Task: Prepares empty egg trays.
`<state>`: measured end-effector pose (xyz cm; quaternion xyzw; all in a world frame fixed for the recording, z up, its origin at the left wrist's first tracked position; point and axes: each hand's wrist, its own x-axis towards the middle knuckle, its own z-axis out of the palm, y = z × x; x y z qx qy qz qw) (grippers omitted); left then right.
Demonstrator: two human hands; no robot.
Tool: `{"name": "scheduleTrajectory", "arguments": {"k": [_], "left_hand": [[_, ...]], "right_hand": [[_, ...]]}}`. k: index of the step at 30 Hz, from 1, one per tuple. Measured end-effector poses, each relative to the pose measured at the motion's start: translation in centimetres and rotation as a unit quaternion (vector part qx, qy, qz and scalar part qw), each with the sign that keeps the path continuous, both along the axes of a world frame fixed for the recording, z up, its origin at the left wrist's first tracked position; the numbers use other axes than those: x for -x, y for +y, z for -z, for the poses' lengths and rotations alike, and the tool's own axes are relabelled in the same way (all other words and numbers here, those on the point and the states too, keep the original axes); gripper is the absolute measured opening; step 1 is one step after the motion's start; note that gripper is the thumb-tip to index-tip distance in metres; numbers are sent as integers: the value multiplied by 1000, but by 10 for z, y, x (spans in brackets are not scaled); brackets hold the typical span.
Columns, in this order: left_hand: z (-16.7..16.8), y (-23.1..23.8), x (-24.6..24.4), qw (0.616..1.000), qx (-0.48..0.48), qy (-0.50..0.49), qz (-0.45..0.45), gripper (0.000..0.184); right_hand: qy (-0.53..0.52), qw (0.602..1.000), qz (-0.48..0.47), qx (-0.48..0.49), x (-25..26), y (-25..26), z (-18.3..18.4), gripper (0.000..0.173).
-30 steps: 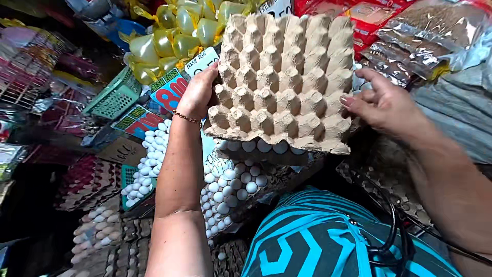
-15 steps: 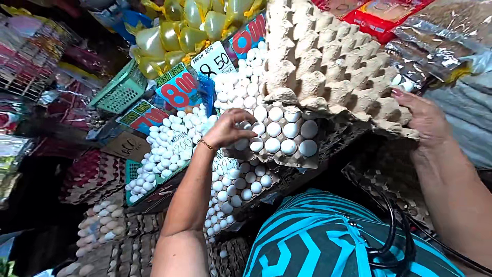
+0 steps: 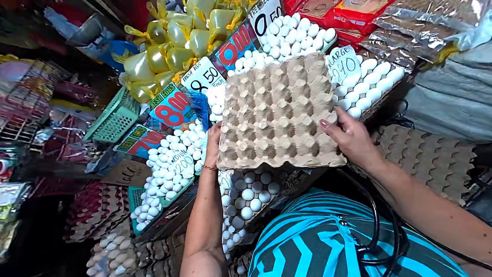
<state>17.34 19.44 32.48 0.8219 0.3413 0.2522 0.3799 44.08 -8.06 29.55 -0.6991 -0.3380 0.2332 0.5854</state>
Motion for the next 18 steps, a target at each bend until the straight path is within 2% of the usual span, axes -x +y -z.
{"name": "scheduleTrajectory", "arguments": {"k": [2, 5, 6, 7, 10, 14, 18], "left_hand": [[3, 19, 13, 1000, -4, 25, -15, 38], [-7, 12, 17, 983, 178, 32, -34, 71], [-13, 4, 14, 976, 212, 40, -38, 81], [-17, -4, 11, 973, 222, 46, -52, 83], [-21, -3, 6, 976, 208, 56, -13, 73], [-21, 20, -17, 976, 179, 126, 16, 60], [-19, 27, -28, 976, 165, 139, -14, 53]], "right_hand": [[-11, 1000, -7, 28, 4, 3, 0, 75], [-48, 998, -2, 34, 16, -1, -12, 74], [-70, 997, -11, 44, 23, -3, -17, 76], [-94, 994, -20, 58, 30, -4, -20, 80], [-147, 984, -36, 94, 33, 1, -22, 86], [-165, 979, -29, 118, 18, 14, -25, 83], [-153, 982, -6, 108, 14, 21, -14, 79]]}}
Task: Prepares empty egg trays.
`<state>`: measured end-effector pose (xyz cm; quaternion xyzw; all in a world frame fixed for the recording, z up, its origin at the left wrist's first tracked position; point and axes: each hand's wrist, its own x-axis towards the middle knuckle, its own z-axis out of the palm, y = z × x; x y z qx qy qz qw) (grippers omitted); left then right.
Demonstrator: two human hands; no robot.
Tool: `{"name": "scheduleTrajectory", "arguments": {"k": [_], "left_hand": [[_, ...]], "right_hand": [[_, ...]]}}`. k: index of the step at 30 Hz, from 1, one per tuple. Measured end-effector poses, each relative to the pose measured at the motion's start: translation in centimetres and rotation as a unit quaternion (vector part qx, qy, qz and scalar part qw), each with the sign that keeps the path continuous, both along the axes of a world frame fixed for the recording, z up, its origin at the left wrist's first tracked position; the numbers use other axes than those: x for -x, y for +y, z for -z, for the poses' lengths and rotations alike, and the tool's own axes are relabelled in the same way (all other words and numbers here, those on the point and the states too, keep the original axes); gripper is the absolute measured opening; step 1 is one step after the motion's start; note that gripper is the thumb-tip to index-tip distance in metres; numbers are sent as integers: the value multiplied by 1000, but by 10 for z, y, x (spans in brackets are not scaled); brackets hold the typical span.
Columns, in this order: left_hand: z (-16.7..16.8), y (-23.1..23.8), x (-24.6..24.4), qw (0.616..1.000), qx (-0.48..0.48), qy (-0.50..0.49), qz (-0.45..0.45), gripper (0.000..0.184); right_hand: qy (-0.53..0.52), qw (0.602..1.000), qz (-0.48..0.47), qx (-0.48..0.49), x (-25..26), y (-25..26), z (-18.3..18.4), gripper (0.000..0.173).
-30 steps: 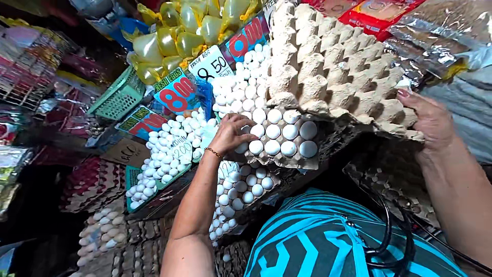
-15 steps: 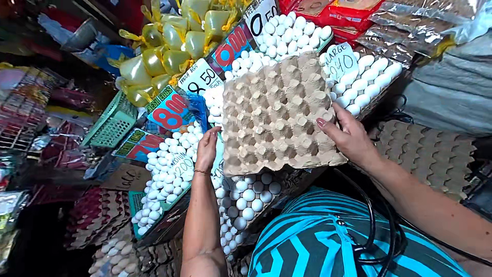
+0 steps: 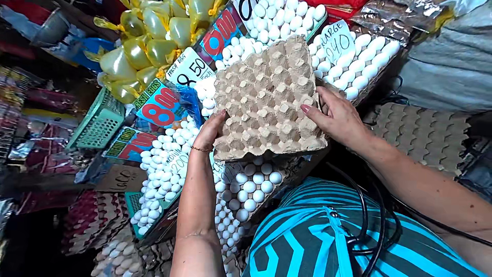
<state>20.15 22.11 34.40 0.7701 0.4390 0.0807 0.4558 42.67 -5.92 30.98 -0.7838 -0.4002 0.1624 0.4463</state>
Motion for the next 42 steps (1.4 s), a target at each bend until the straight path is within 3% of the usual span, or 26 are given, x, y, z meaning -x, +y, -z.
{"name": "scheduleTrajectory", "arguments": {"k": [5, 7, 9, 11, 15, 20, 30, 32, 37, 42], "left_hand": [[8, -14, 9, 997, 59, -58, -12, 58], [6, -15, 9, 995, 77, -65, -23, 58], [6, -12, 7, 989, 102, -90, -56, 58], [10, -7, 6, 983, 113, -123, -77, 57], [11, 3, 5, 972, 170, -154, -59, 44], [5, 6, 3, 959, 228, -158, -49, 37], [-16, 16, 5, 961, 276, -28, -2, 48], [-15, 16, 4, 967, 253, -22, -1, 50], [-11, 2, -1, 963, 245, -96, -57, 46], [-15, -4, -2, 957, 257, -106, -88, 45]], "right_hand": [[66, 996, 17, -49, 9, -3, 20, 84], [182, 980, -2, -79, 6, 2, 21, 85], [327, 940, -22, -99, -1, 8, 9, 84], [390, 918, -23, -70, -10, 14, -4, 92], [403, 915, -6, -5, -31, 34, -13, 96], [447, 893, -55, 18, -39, 40, -21, 60], [479, 872, -97, 25, -53, 41, -8, 30], [479, 871, -111, 15, -54, 40, -6, 30], [475, 875, -81, 39, -44, 41, -23, 57], [500, 862, -78, 43, -52, 39, -18, 35]]}}
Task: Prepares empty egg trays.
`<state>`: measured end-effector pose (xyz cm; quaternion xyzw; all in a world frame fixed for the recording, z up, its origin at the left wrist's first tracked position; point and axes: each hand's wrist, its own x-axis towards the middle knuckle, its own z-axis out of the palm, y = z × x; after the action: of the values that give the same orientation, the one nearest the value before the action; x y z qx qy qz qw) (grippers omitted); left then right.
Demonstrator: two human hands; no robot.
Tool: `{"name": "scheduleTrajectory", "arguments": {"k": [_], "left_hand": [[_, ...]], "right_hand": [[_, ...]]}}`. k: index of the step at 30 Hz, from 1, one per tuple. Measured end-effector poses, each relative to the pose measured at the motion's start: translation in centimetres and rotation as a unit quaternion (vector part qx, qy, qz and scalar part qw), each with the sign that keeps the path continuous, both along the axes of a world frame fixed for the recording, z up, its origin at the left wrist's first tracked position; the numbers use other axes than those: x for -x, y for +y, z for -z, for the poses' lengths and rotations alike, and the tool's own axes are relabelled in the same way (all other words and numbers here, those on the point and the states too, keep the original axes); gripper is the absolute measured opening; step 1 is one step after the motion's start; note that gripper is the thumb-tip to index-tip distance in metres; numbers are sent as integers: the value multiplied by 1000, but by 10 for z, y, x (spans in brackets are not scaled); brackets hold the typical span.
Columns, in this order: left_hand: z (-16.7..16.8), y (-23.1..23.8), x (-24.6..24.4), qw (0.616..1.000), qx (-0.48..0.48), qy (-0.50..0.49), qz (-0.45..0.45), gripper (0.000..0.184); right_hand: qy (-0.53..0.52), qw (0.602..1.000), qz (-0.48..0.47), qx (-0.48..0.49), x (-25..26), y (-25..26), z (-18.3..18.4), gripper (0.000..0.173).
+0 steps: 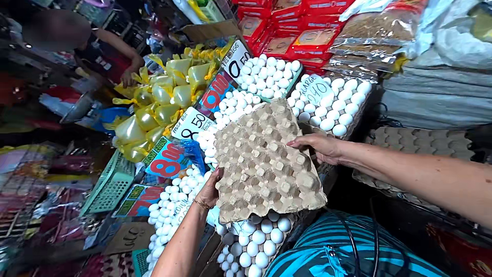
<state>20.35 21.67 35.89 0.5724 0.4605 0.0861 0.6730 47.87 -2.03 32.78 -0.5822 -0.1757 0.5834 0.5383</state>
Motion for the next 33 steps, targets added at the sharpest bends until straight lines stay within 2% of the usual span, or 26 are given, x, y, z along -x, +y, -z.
{"name": "scheduleTrajectory", "arguments": {"k": [3, 6, 10, 14, 19, 22, 27, 31, 33], "left_hand": [[-1, 2, 2, 999, 6, 19, 27, 39], [1, 5, 2, 997, 24, 13, 66, 23], [6, 10, 5, 994, 59, -10, 91, 43], [5, 12, 7, 992, 76, 7, 100, 47], [4, 16, 6, 989, 100, 18, 104, 40], [-4, 16, 4, 988, 104, 23, 111, 34], [-25, 8, 6, 997, 40, -1, 67, 42], [-52, 8, 7, 998, -53, -12, 29, 29], [-66, 16, 9, 993, -109, -21, 30, 21]], "right_hand": [[53, 998, -4, -17, -4, 0, 3, 33], [91, 995, -20, -21, -9, 7, -6, 44], [80, 996, -44, 13, -18, 13, -17, 38], [53, 995, -75, 38, -27, 16, -24, 31], [77, 990, -120, 16, -40, 18, -18, 28], [89, 988, -126, 24, -47, 19, -26, 25], [61, 990, -124, -12, -51, 28, -46, 16], [-28, 987, -144, -59, -56, 41, -70, 19], [-67, 977, -165, -118, -61, 55, -83, 20]]}}
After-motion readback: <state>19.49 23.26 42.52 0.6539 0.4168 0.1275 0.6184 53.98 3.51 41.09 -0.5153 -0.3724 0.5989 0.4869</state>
